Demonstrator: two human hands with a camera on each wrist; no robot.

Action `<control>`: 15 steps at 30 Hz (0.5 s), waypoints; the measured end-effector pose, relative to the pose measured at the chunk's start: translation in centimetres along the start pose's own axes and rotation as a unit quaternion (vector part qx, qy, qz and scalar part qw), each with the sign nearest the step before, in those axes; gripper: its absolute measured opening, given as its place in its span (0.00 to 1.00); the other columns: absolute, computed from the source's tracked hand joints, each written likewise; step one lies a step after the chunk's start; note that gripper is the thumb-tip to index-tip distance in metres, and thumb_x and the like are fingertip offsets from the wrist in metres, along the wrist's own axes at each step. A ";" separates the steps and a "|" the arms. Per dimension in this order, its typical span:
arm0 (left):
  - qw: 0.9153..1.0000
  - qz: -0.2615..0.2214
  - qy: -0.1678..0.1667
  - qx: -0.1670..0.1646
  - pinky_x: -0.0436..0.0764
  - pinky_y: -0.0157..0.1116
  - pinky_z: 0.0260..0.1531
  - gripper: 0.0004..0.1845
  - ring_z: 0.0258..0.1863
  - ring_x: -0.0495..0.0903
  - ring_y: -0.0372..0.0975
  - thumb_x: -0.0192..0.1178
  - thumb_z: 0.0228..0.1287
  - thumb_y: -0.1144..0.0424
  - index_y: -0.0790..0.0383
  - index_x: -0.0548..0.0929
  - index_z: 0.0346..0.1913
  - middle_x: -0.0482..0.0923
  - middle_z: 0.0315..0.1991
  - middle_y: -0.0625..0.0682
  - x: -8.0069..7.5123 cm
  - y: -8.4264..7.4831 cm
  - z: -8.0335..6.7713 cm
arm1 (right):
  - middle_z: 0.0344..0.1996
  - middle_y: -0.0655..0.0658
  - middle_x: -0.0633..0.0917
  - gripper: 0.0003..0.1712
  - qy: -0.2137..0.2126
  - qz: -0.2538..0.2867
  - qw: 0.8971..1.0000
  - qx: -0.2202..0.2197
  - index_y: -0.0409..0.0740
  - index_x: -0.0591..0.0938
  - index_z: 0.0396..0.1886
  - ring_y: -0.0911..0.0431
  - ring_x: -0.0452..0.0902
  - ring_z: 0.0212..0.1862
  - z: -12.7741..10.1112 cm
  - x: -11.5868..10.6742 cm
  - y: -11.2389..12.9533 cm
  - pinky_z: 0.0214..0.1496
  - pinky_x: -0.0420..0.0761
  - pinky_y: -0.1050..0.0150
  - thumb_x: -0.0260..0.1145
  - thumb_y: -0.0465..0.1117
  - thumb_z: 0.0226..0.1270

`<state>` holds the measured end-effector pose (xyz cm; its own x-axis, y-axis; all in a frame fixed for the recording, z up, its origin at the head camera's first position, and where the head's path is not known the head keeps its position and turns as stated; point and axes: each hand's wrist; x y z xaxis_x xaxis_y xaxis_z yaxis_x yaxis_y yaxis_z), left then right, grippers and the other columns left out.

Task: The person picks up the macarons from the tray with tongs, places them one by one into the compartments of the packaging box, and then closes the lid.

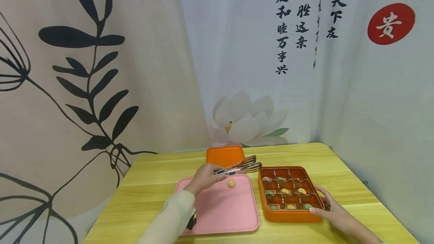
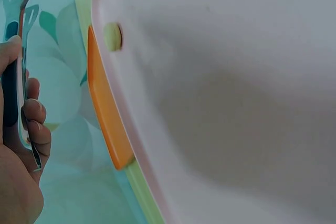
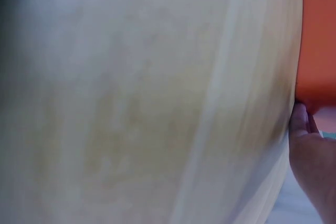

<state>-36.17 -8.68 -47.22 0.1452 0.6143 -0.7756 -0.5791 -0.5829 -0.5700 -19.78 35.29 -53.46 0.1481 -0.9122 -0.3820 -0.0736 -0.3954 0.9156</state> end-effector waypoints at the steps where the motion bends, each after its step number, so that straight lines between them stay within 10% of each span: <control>1: 1.000 0.002 -0.003 0.001 0.64 0.31 0.20 0.09 0.18 0.63 0.32 0.69 0.62 0.53 0.50 0.84 0.27 0.67 0.16 0.40 -0.2 0.2 -0.2 | 0.65 0.21 0.64 0.48 0.001 0.000 1.000 -0.001 0.40 0.40 0.77 0.33 0.66 0.63 0.0 0.0 0.0 0.56 0.72 0.41 0.62 0.43 0.73; 15: 1.000 -0.004 0.007 -0.005 0.69 0.31 0.22 0.09 0.21 0.68 0.32 0.71 0.60 0.52 0.53 0.88 0.36 0.76 0.22 0.40 -3.5 5.2 -1.5 | 0.65 0.18 0.61 0.49 -0.010 -0.008 1.000 0.014 0.39 0.39 0.77 0.30 0.65 0.63 0.8 1.7 1.0 0.56 0.71 0.37 0.60 0.45 0.74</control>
Point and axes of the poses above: each hand's wrist, its own z-axis towards the middle knuckle, its own x-axis out of the palm, y = z × x
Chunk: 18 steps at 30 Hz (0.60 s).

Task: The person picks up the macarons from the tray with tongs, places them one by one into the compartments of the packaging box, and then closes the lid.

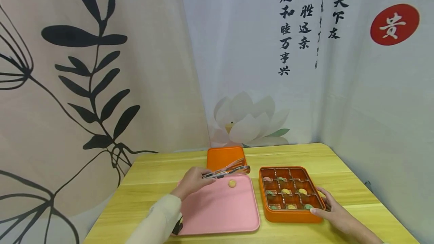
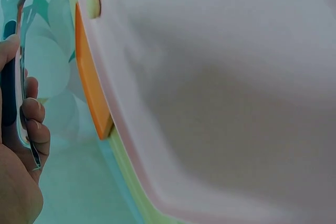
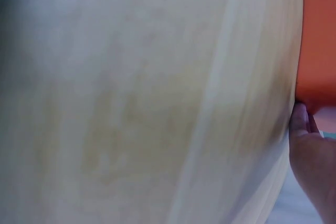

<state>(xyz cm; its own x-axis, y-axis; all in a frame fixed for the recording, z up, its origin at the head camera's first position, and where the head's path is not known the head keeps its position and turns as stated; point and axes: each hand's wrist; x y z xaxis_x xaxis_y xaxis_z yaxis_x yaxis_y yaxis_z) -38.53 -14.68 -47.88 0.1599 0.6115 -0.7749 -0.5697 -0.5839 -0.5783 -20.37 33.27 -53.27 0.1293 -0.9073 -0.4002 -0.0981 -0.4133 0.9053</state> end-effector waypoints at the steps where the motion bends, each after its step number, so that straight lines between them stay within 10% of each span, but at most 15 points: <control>1: 1.000 0.002 -0.002 -0.004 0.70 0.31 0.22 0.10 0.21 0.69 0.32 0.71 0.59 0.52 0.54 0.89 0.37 0.78 0.24 0.40 -0.1 0.1 -0.2 | 0.65 0.18 0.61 0.49 0.000 0.001 1.000 0.000 0.39 0.38 0.77 0.30 0.65 0.63 0.0 0.0 0.0 0.56 0.71 0.37 0.60 0.45 0.74; 18: 0.999 0.000 -0.006 -0.044 0.74 0.32 0.25 0.18 0.26 0.73 0.34 0.73 0.57 0.52 0.58 0.90 0.47 0.86 0.35 0.46 -1.0 3.2 -2.8 | 0.66 0.16 0.58 0.50 -0.004 0.003 1.000 0.003 0.40 0.38 0.78 0.27 0.60 0.66 0.2 -0.1 -0.5 0.57 0.69 0.35 0.61 0.45 0.73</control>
Point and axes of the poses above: each hand's wrist, its own z-axis towards the middle knuckle, its own x-axis out of the palm, y = z × x
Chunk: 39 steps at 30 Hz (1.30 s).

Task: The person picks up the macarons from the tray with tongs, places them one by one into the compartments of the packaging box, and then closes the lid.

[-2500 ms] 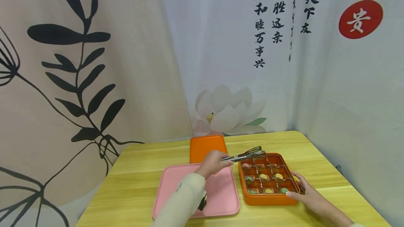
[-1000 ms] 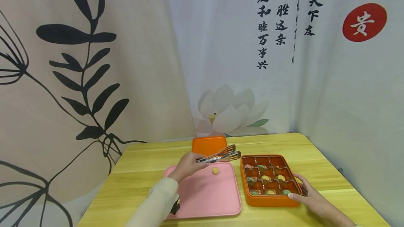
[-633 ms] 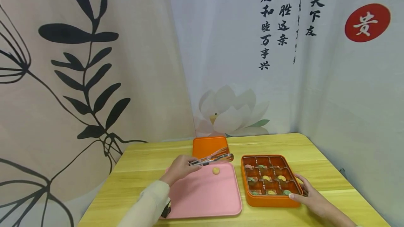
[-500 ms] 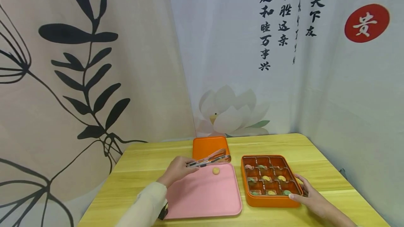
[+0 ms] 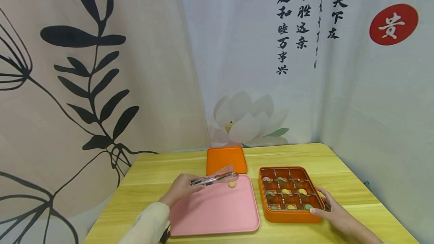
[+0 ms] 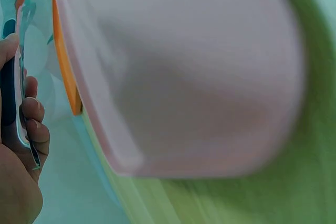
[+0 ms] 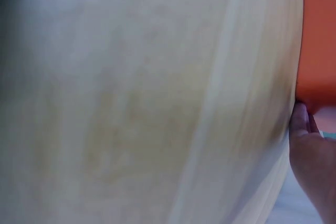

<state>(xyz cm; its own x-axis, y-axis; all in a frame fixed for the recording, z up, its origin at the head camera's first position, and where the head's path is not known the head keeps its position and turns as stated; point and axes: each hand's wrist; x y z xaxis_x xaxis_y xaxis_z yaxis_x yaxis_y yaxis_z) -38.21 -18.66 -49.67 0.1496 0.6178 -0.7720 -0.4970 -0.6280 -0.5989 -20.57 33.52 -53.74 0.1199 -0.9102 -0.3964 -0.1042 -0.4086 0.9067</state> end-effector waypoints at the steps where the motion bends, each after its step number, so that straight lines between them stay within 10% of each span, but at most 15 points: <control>1: 1.000 0.000 0.001 0.000 0.74 0.32 0.25 0.19 0.25 0.73 0.34 0.73 0.57 0.52 0.59 0.89 0.48 0.86 0.36 0.46 0.0 0.3 -0.1 | 0.66 0.16 0.58 0.50 0.000 0.000 1.000 0.000 0.40 0.39 0.78 0.26 0.60 0.66 0.0 0.0 0.0 0.57 0.69 0.35 0.62 0.45 0.73; 16: 0.998 0.046 0.009 0.035 0.69 0.30 0.20 0.05 0.17 0.65 0.29 0.72 0.57 0.56 0.49 0.86 0.32 0.73 0.18 0.37 0.2 3.1 -0.4 | 0.65 0.17 0.61 0.50 -0.008 -0.001 1.000 0.003 0.39 0.39 0.77 0.30 0.64 0.64 0.6 0.5 0.1 0.57 0.70 0.36 0.62 0.45 0.73; 30: 0.998 0.032 0.018 0.046 0.69 0.31 0.22 0.04 0.18 0.66 0.29 0.72 0.57 0.55 0.49 0.87 0.31 0.75 0.19 0.36 0.4 4.5 0.2 | 0.67 0.15 0.55 0.50 -0.013 -0.001 1.000 0.012 0.39 0.38 0.78 0.23 0.53 0.67 1.2 1.1 0.4 0.57 0.68 0.34 0.61 0.46 0.74; 39: 0.997 0.052 0.018 0.061 0.71 0.32 0.26 0.05 0.20 0.68 0.29 0.72 0.58 0.55 0.48 0.87 0.31 0.75 0.21 0.35 0.5 5.1 1.1 | 0.65 0.17 0.61 0.49 -0.022 -0.002 1.000 0.009 0.39 0.39 0.77 0.30 0.64 0.64 1.6 1.5 0.5 0.57 0.70 0.36 0.61 0.45 0.73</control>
Point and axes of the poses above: each hand's wrist, its own z-axis towards the middle knuckle, its own x-axis out of the palm, y = z × x
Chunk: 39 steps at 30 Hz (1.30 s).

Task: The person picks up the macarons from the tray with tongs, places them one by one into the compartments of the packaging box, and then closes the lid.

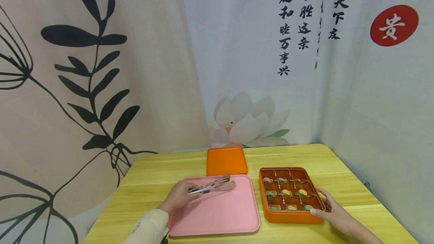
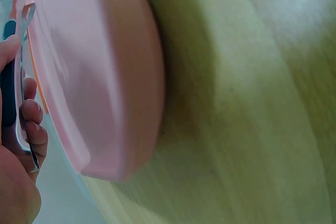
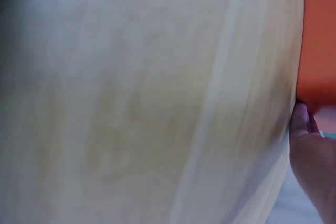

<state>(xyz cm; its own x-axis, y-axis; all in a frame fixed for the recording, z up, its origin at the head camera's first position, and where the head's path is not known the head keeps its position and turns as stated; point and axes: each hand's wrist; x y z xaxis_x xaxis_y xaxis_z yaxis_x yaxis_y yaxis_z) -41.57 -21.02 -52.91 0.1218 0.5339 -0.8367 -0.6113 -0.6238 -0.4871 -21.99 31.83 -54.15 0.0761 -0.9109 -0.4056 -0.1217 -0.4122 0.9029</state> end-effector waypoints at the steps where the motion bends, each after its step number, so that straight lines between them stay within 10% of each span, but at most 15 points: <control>1: 1.000 0.003 -0.001 0.003 0.71 0.33 0.26 0.05 0.21 0.68 0.30 0.72 0.58 0.55 0.49 0.87 0.31 0.75 0.21 0.35 0.0 0.0 0.0 | 0.65 0.18 0.62 0.49 0.000 -0.001 1.000 -0.001 0.39 0.39 0.77 0.30 0.65 0.64 0.0 0.0 0.0 0.57 0.70 0.36 0.61 0.45 0.73; 39: 1.000 0.004 -0.010 0.018 0.71 0.31 0.24 0.03 0.18 0.67 0.28 0.72 0.57 0.57 0.51 0.89 0.33 0.78 0.22 0.35 0.3 -0.5 -0.1 | 0.67 0.16 0.57 0.49 0.005 0.000 1.000 0.003 0.40 0.37 0.77 0.27 0.60 0.65 -0.2 0.0 0.3 0.57 0.69 0.35 0.60 0.46 0.74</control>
<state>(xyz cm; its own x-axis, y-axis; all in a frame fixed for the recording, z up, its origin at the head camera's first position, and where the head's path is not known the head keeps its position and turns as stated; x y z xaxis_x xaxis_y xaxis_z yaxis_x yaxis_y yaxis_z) -41.16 -20.54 -52.95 0.1015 0.5396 -0.8358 -0.6397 -0.6080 -0.4702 -21.81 31.75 -53.83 0.0862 -0.9110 -0.4034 -0.1278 -0.4116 0.9023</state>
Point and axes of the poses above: each hand's wrist, its own z-axis towards the middle knuckle, its own x-axis out of the palm, y = z × x
